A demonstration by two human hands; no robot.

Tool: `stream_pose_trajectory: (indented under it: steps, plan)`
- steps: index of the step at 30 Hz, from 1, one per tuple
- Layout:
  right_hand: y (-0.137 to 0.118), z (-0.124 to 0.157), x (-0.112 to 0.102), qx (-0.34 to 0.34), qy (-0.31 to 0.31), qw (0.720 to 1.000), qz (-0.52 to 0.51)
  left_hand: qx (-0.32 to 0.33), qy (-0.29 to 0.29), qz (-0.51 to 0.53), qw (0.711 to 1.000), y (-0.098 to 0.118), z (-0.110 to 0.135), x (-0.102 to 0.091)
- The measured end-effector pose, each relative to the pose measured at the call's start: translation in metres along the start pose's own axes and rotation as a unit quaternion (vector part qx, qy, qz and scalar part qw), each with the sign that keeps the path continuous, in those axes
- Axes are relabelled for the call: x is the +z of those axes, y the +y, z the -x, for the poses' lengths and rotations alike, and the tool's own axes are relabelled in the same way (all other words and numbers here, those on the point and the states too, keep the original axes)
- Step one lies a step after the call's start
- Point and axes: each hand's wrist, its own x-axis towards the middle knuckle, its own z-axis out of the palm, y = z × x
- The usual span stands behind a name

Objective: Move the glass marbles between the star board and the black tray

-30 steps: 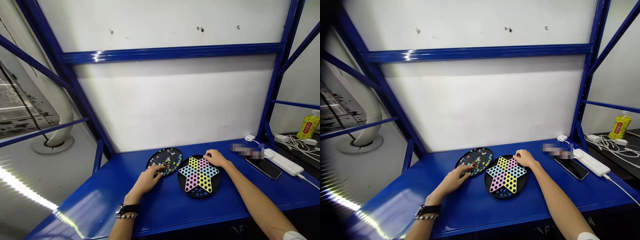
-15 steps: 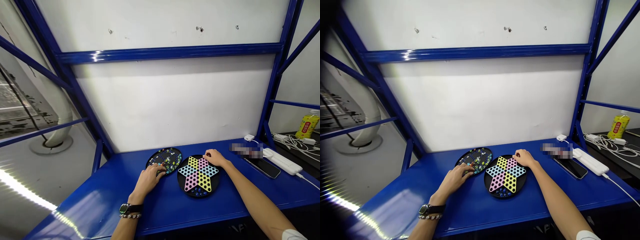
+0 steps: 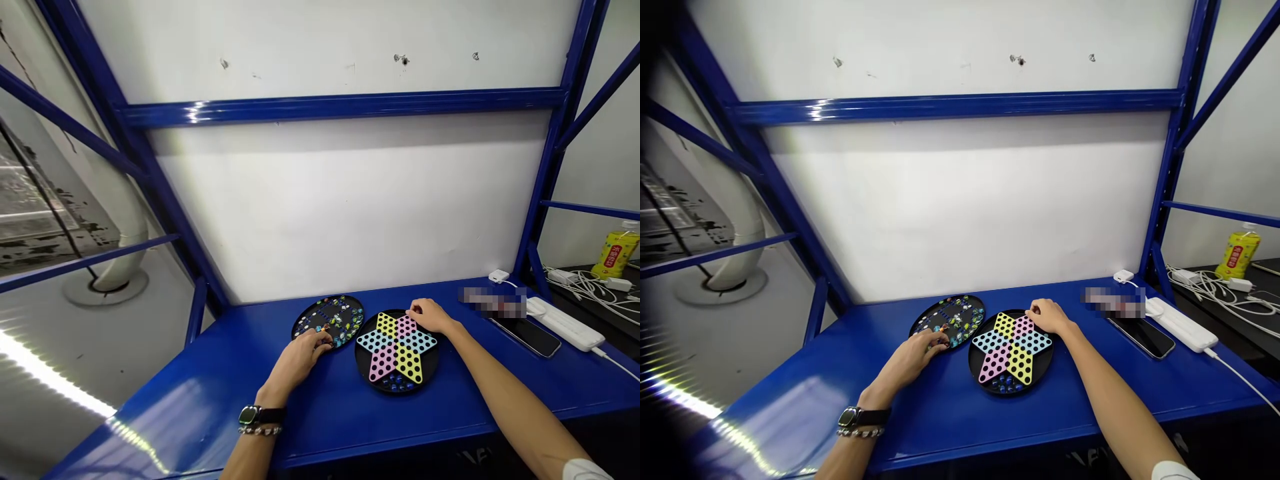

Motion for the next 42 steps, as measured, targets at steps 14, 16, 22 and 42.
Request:
stream_pose_trajectory:
  steps: [14, 16, 22, 42]
  plan:
    - [0.002, -0.002, 0.001, -0.002, 0.001, 1.0, -0.003, 0.116, -0.058, 0.129, 0.983, 0.078, 0.003, -0.011]
    - [0.002, -0.002, 0.001, -0.003, 0.002, 1.0, 0.0, 0.112, -0.059, 0.138, 0.982, 0.08, 0.005, -0.012]
    - [0.003, -0.002, 0.002, -0.007, 0.002, 1.0, -0.001, 0.058, 0.021, 0.229, 0.972, 0.064, 0.006, -0.017]
    - [0.0, -0.001, 0.001, 0.0, 0.0, 1.0, 0.007, -0.018, 0.058, -0.016, 0.998, -0.022, -0.003, 0.013]
